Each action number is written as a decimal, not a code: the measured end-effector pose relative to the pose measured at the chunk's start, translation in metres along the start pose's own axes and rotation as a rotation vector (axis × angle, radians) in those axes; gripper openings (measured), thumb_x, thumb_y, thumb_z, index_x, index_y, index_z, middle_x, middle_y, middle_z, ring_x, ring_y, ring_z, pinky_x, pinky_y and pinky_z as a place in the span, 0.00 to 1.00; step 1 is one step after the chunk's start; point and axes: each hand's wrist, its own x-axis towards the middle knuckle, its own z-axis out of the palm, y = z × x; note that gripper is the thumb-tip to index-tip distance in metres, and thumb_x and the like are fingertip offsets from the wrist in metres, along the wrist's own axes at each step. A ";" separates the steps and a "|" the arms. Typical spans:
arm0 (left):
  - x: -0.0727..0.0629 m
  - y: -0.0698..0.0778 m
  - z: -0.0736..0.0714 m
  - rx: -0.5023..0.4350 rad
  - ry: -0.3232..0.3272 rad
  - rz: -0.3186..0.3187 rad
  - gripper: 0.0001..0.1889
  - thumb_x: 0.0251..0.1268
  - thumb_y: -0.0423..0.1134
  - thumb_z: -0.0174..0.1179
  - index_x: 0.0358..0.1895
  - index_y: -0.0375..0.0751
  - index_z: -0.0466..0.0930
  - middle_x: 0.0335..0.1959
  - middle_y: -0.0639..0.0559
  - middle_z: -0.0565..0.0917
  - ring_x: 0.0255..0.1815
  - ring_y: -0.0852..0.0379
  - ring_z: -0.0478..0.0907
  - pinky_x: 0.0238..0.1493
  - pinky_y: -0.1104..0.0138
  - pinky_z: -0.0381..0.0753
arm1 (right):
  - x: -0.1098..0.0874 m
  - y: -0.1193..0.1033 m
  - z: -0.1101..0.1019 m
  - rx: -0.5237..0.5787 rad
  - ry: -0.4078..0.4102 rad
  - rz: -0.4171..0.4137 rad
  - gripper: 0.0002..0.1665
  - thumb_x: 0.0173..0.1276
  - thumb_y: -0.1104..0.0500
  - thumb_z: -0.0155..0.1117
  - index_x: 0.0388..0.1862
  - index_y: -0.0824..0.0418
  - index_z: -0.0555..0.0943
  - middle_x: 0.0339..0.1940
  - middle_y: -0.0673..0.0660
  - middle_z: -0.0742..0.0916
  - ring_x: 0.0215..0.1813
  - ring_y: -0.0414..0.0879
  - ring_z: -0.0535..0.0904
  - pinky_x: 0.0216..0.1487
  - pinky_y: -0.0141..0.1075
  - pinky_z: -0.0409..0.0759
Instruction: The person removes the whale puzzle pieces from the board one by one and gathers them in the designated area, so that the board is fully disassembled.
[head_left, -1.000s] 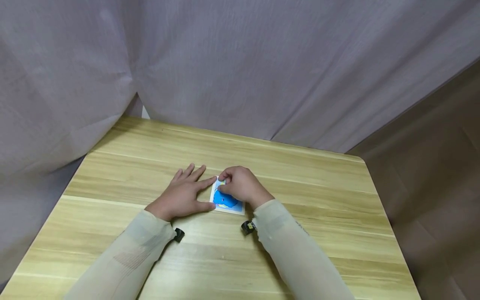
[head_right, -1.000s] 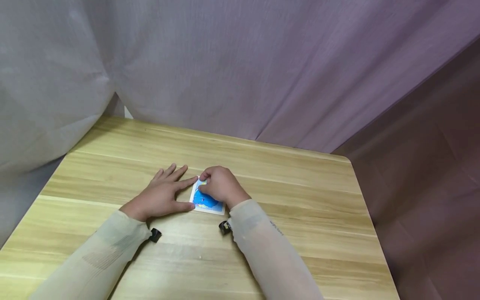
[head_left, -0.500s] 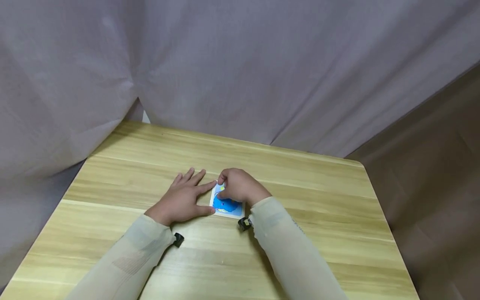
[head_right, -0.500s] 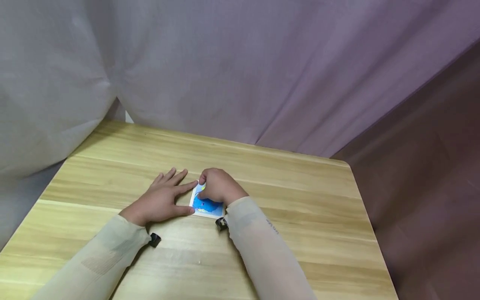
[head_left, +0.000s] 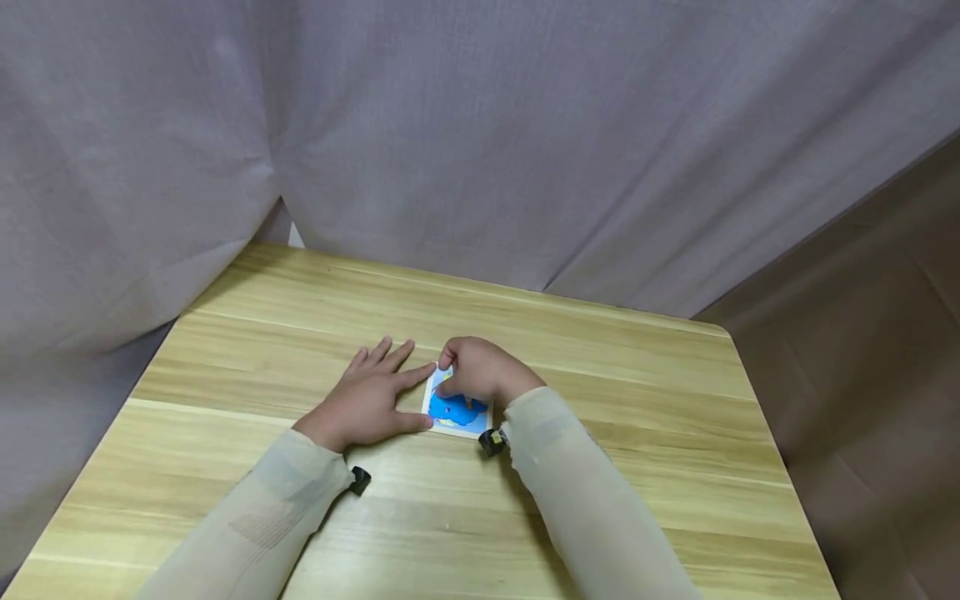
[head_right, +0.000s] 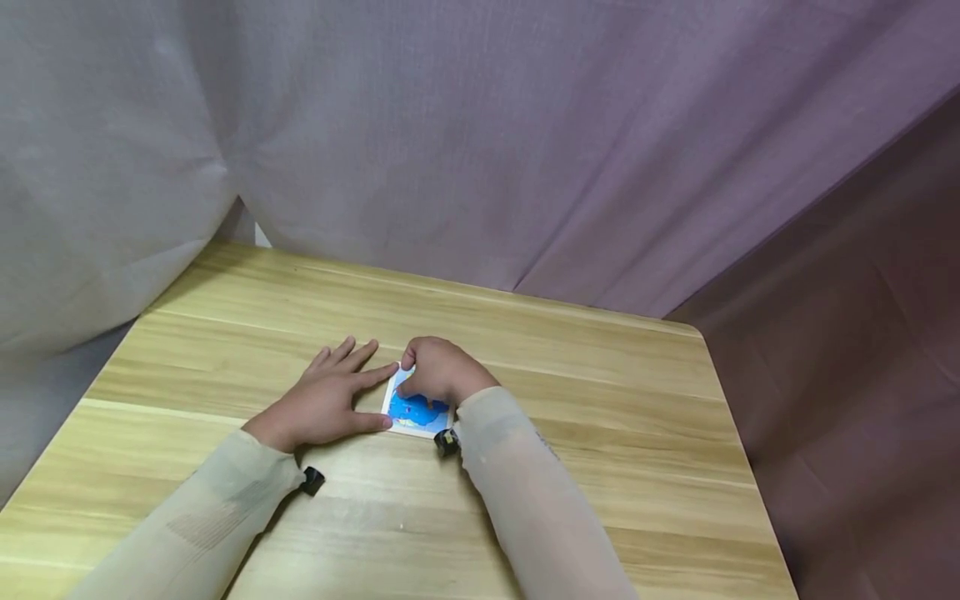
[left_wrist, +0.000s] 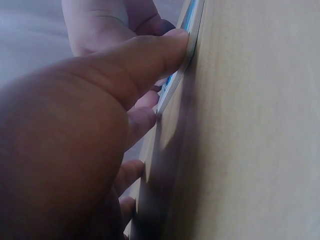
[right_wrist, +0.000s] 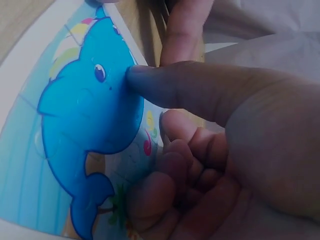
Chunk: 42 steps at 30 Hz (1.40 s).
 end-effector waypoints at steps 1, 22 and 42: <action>0.000 0.000 0.000 -0.001 -0.002 -0.001 0.45 0.71 0.71 0.71 0.88 0.68 0.68 0.96 0.45 0.52 0.97 0.32 0.38 0.93 0.31 0.37 | 0.000 0.000 0.000 -0.007 0.000 -0.001 0.18 0.74 0.52 0.83 0.52 0.53 0.83 0.40 0.53 0.87 0.33 0.47 0.81 0.41 0.41 0.82; 0.001 0.000 0.001 0.014 0.032 0.010 0.39 0.78 0.69 0.65 0.87 0.66 0.70 0.95 0.44 0.55 0.96 0.31 0.42 0.92 0.30 0.40 | -0.009 0.006 0.019 0.011 0.194 -0.107 0.14 0.78 0.57 0.79 0.52 0.52 0.81 0.41 0.52 0.82 0.42 0.48 0.78 0.47 0.41 0.80; 0.002 0.004 0.000 -0.001 0.044 -0.015 0.38 0.77 0.66 0.69 0.86 0.65 0.73 0.94 0.44 0.57 0.96 0.33 0.44 0.93 0.31 0.41 | -0.026 0.021 0.038 0.100 0.309 -0.219 0.07 0.82 0.57 0.73 0.49 0.47 0.83 0.38 0.46 0.84 0.41 0.43 0.80 0.46 0.37 0.81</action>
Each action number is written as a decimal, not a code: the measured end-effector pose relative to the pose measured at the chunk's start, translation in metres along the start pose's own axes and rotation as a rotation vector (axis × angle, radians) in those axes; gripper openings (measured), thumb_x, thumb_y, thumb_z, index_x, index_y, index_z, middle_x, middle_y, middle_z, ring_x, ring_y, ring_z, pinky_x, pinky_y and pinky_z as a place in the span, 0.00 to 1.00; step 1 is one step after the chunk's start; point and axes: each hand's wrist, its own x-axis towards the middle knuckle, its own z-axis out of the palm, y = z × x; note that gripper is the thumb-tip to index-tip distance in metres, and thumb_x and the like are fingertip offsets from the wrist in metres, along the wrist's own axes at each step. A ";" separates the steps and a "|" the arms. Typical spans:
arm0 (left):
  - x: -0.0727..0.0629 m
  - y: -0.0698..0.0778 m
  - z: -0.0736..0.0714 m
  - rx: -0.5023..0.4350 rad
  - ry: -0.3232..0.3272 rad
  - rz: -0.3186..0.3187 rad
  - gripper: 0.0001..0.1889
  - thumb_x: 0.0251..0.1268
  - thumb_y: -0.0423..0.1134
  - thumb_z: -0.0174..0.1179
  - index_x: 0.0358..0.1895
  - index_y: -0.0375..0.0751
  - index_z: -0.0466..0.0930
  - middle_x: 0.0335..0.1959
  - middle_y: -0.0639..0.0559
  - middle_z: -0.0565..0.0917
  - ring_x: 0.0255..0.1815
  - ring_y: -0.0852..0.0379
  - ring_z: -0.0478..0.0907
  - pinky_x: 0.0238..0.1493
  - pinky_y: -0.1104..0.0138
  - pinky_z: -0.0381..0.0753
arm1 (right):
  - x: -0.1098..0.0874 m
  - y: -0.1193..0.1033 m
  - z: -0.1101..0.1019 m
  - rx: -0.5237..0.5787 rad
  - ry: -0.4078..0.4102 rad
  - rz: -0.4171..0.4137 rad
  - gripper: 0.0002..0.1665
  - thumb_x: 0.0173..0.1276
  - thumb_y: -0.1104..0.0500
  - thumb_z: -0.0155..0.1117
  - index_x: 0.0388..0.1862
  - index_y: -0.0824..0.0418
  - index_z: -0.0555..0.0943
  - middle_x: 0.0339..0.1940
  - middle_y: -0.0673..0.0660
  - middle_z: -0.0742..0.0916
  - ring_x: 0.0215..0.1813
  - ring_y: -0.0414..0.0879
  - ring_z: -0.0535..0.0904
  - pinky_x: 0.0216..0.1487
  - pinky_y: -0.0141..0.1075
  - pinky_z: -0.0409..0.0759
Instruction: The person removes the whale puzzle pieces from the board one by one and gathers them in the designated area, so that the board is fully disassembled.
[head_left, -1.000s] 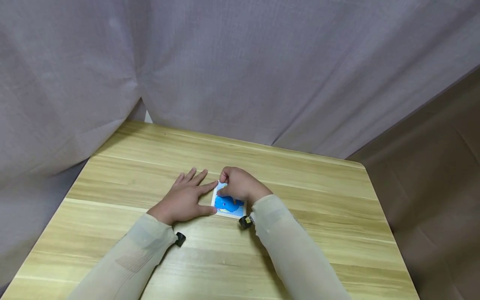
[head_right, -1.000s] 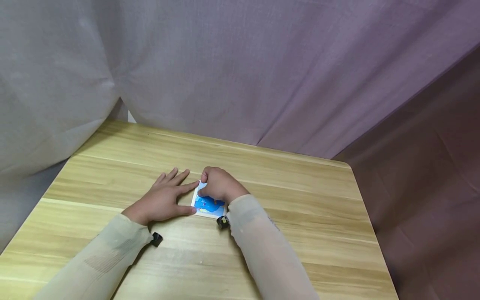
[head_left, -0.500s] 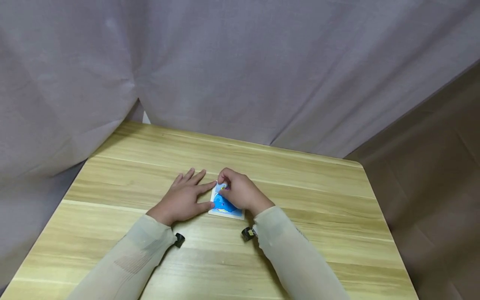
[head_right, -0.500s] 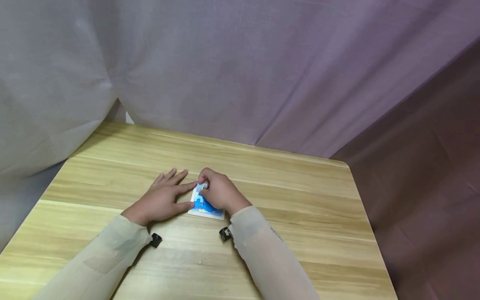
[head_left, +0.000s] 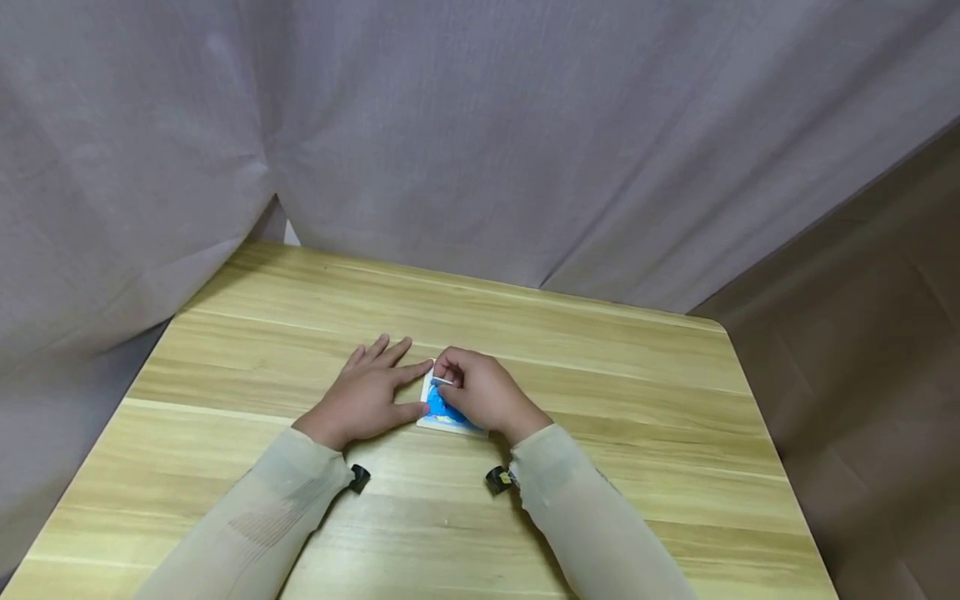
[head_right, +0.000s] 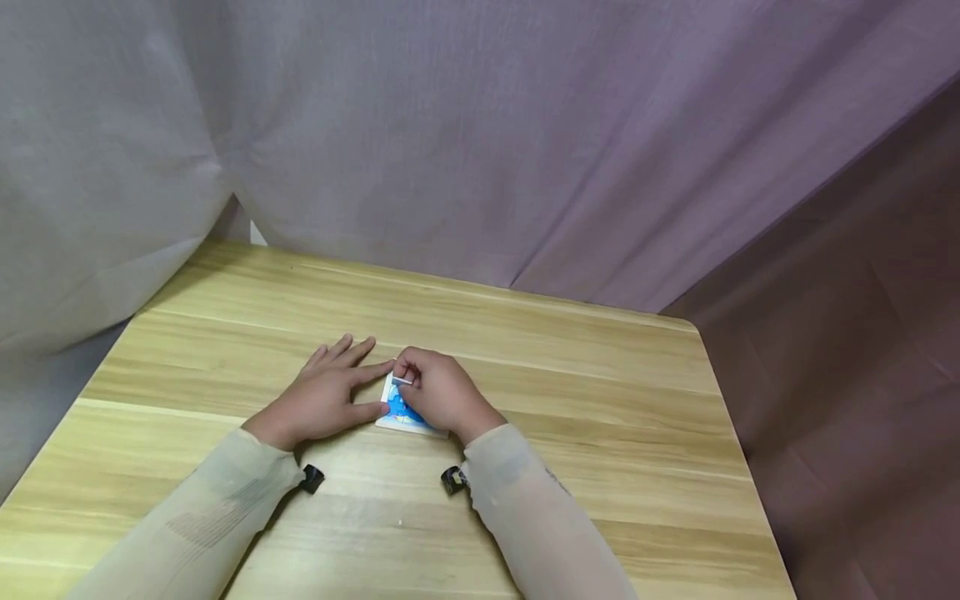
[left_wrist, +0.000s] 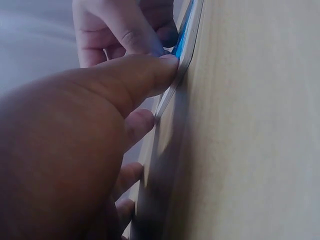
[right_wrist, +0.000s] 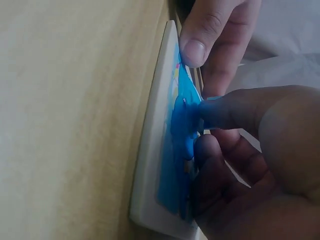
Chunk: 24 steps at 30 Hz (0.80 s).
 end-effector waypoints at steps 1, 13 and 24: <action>0.000 0.000 0.000 -0.001 0.002 -0.001 0.38 0.77 0.66 0.69 0.86 0.66 0.73 0.94 0.44 0.57 0.96 0.33 0.44 0.93 0.31 0.41 | 0.000 0.001 0.000 0.004 -0.001 0.001 0.06 0.82 0.56 0.73 0.48 0.46 0.83 0.38 0.46 0.84 0.41 0.43 0.80 0.46 0.37 0.81; 0.000 -0.001 -0.001 -0.005 0.012 -0.006 0.38 0.76 0.67 0.69 0.85 0.66 0.73 0.94 0.44 0.57 0.96 0.33 0.44 0.92 0.30 0.41 | 0.000 0.012 0.003 0.105 0.098 0.031 0.05 0.82 0.54 0.74 0.52 0.45 0.89 0.39 0.45 0.88 0.42 0.43 0.83 0.47 0.38 0.84; -0.001 0.001 -0.001 -0.021 0.023 -0.005 0.38 0.75 0.66 0.70 0.84 0.65 0.75 0.94 0.43 0.59 0.96 0.32 0.46 0.92 0.30 0.42 | 0.000 0.004 0.012 -0.160 0.077 -0.156 0.13 0.73 0.64 0.73 0.38 0.48 0.79 0.34 0.46 0.82 0.36 0.41 0.76 0.38 0.34 0.76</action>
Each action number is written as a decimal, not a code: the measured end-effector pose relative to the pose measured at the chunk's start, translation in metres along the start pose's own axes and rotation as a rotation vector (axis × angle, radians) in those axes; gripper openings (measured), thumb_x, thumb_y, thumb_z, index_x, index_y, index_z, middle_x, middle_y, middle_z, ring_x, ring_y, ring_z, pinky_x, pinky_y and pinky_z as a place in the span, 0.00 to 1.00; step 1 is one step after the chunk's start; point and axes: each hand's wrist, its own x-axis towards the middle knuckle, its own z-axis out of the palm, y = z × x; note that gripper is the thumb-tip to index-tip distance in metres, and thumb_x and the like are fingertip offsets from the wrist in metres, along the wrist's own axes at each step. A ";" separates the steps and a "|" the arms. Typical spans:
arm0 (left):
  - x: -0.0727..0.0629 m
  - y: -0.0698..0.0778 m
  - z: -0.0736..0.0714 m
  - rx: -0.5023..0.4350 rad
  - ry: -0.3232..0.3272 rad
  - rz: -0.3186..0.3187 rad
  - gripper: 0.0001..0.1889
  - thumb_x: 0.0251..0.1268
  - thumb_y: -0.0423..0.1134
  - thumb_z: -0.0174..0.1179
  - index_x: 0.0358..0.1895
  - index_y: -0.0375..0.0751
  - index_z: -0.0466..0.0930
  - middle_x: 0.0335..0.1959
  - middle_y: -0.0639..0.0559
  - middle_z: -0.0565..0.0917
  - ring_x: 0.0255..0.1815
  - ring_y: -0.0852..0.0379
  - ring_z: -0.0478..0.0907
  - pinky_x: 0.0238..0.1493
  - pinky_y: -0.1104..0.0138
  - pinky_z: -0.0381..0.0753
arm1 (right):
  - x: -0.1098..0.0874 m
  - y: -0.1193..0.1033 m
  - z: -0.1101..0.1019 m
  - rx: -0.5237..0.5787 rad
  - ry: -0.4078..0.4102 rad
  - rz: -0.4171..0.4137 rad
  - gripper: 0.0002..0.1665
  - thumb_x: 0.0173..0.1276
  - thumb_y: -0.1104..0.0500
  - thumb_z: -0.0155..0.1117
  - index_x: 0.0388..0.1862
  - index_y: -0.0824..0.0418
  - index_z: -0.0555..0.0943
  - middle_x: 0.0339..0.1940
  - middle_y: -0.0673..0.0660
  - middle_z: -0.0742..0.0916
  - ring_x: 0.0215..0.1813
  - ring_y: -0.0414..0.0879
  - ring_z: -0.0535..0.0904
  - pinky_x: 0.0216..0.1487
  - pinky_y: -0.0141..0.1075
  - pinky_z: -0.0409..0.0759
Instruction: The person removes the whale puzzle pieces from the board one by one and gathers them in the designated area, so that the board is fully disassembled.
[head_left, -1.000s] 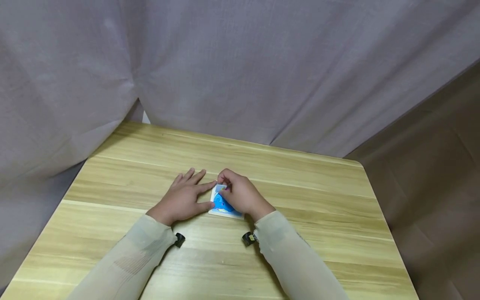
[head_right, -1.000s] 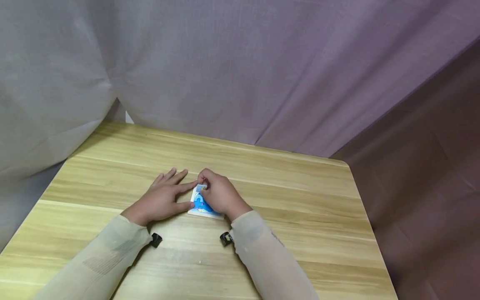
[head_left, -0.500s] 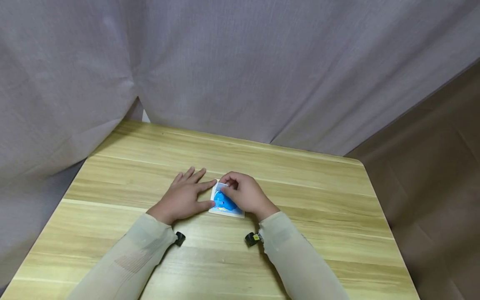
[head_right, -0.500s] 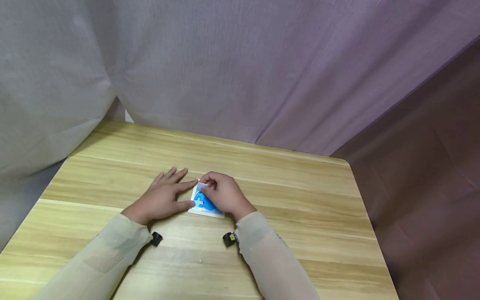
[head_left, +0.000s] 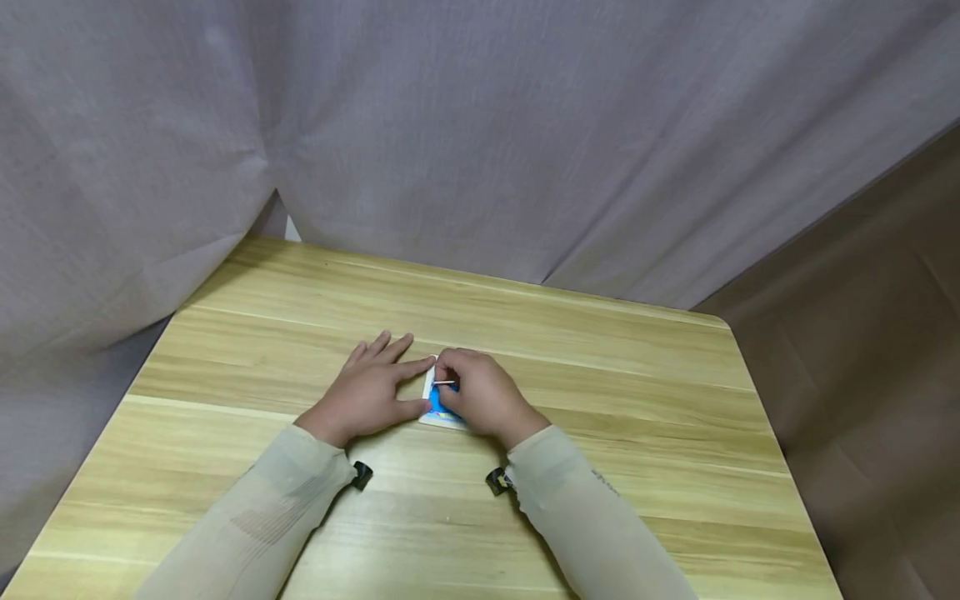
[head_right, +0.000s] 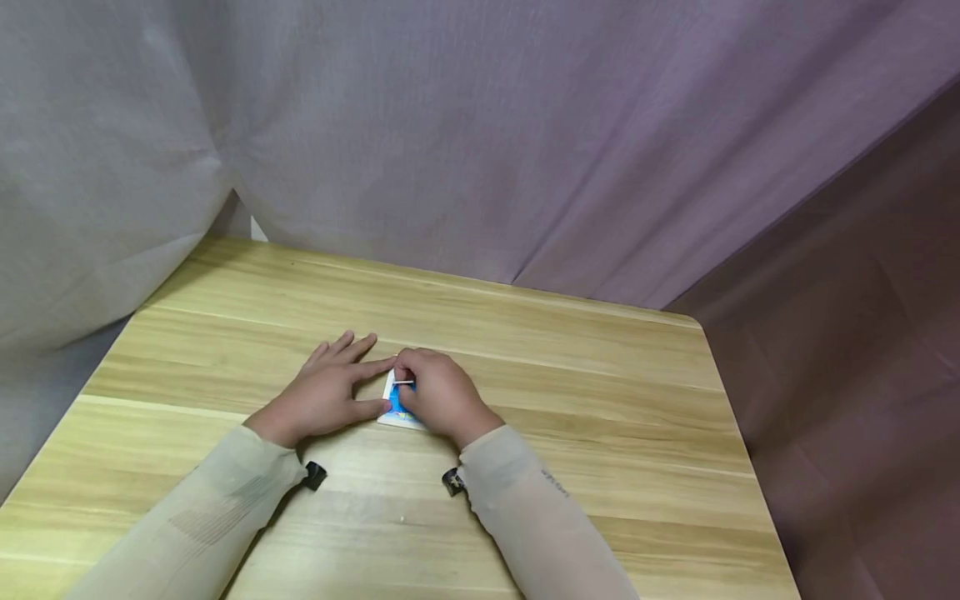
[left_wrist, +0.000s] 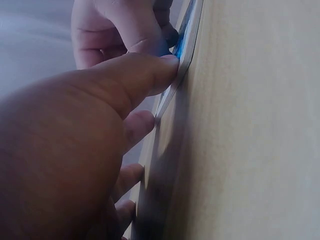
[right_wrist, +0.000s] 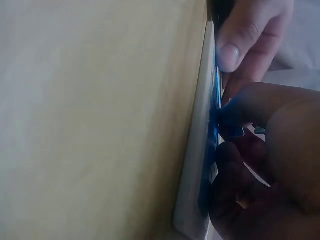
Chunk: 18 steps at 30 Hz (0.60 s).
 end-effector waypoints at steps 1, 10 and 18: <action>0.000 0.000 0.000 0.001 0.001 0.002 0.38 0.75 0.66 0.70 0.84 0.65 0.75 0.94 0.43 0.59 0.96 0.32 0.46 0.92 0.30 0.42 | 0.000 0.000 0.000 -0.010 -0.002 -0.013 0.13 0.73 0.65 0.73 0.38 0.49 0.79 0.34 0.46 0.82 0.36 0.41 0.76 0.39 0.34 0.76; 0.002 0.002 -0.001 0.008 -0.008 -0.004 0.39 0.74 0.66 0.71 0.85 0.64 0.75 0.94 0.43 0.59 0.96 0.33 0.45 0.92 0.30 0.42 | -0.002 0.009 -0.011 0.229 0.043 0.151 0.05 0.83 0.55 0.73 0.52 0.47 0.87 0.34 0.46 0.86 0.36 0.42 0.80 0.39 0.37 0.81; 0.001 0.000 0.001 0.003 -0.006 -0.018 0.39 0.73 0.66 0.72 0.84 0.64 0.75 0.94 0.44 0.59 0.96 0.32 0.46 0.92 0.30 0.42 | -0.009 0.027 -0.031 0.367 0.090 0.272 0.16 0.91 0.50 0.60 0.69 0.41 0.87 0.43 0.53 0.88 0.42 0.48 0.80 0.46 0.42 0.81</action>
